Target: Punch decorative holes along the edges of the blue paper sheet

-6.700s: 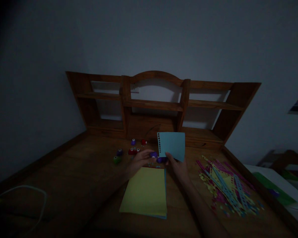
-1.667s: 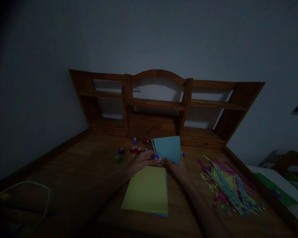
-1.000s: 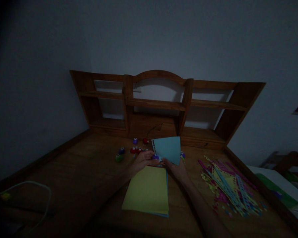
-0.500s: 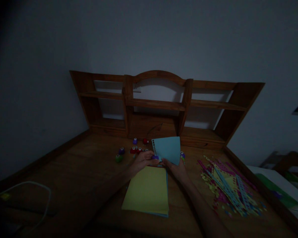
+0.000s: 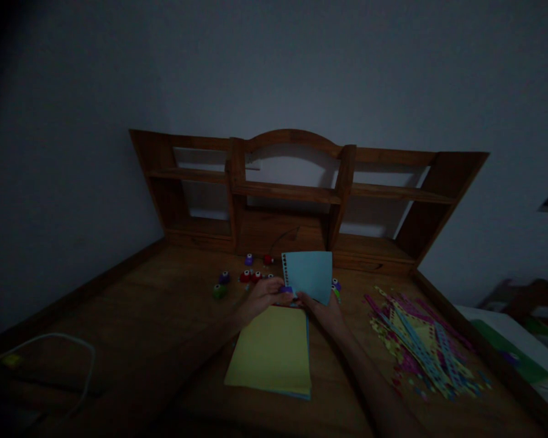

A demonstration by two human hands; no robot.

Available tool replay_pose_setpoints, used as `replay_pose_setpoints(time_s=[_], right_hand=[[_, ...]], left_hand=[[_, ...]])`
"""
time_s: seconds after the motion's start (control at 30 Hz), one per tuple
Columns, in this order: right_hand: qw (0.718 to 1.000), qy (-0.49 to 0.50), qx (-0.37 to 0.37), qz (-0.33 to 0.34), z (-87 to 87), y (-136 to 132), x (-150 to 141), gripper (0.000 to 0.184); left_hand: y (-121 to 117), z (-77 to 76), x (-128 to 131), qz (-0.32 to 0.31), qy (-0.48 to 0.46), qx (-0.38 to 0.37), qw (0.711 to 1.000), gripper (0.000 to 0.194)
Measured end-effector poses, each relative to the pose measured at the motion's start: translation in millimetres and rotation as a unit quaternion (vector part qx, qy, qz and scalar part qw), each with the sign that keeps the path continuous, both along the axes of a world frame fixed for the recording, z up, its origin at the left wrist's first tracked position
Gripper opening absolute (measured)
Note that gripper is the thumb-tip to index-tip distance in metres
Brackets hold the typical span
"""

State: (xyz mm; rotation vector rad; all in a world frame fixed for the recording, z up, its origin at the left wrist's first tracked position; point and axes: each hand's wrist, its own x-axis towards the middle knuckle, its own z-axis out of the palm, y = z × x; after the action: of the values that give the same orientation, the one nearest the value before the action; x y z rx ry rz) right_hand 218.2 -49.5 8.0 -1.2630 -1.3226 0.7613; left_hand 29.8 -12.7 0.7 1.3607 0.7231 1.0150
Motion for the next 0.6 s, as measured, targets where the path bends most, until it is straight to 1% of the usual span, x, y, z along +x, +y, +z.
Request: replay_pose_setpoints(time_s=[0.1, 0.17, 0.33, 0.43, 0.5, 0.6], right_hand=[[0.999, 0.007, -0.036, 0.004, -1.6, 0.4, 1.9, 0.037], [0.999, 0.001, -0.046, 0.003, -1.1, -0.5, 2.4, 0.037], [0.999, 0.004, -0.033, 0.014, 5.5, -4.9, 0.2, 0.040], [0.999, 0.002, -0.033, 0.018, 8.6, -6.2, -1.2, 0.036], [0.999, -0.001, -0.038, 0.012, 8.7, -5.9, -1.6, 0.033], [1.000, 0.002, -0.031, 0.000, 5.6, -3.9, -1.0, 0.038]], left_hand=[[-1.6, 2.6, -0.2, 0.001, 0.009, -0.006, 1.000, 0.038], [-1.2, 2.4, 0.0, 0.003, 0.014, -0.006, 1.000, 0.039], [0.5, 0.4, 1.7, 0.009, 0.012, -0.008, 1.000, 0.040], [-0.1, 1.0, 2.3, 0.017, 0.009, -0.004, 1.000, 0.037], [-0.5, 1.6, 2.3, 0.017, 0.013, 0.002, 1.000, 0.035], [-0.7, 1.7, 1.8, 0.015, 0.012, 0.001, 1.000, 0.036]])
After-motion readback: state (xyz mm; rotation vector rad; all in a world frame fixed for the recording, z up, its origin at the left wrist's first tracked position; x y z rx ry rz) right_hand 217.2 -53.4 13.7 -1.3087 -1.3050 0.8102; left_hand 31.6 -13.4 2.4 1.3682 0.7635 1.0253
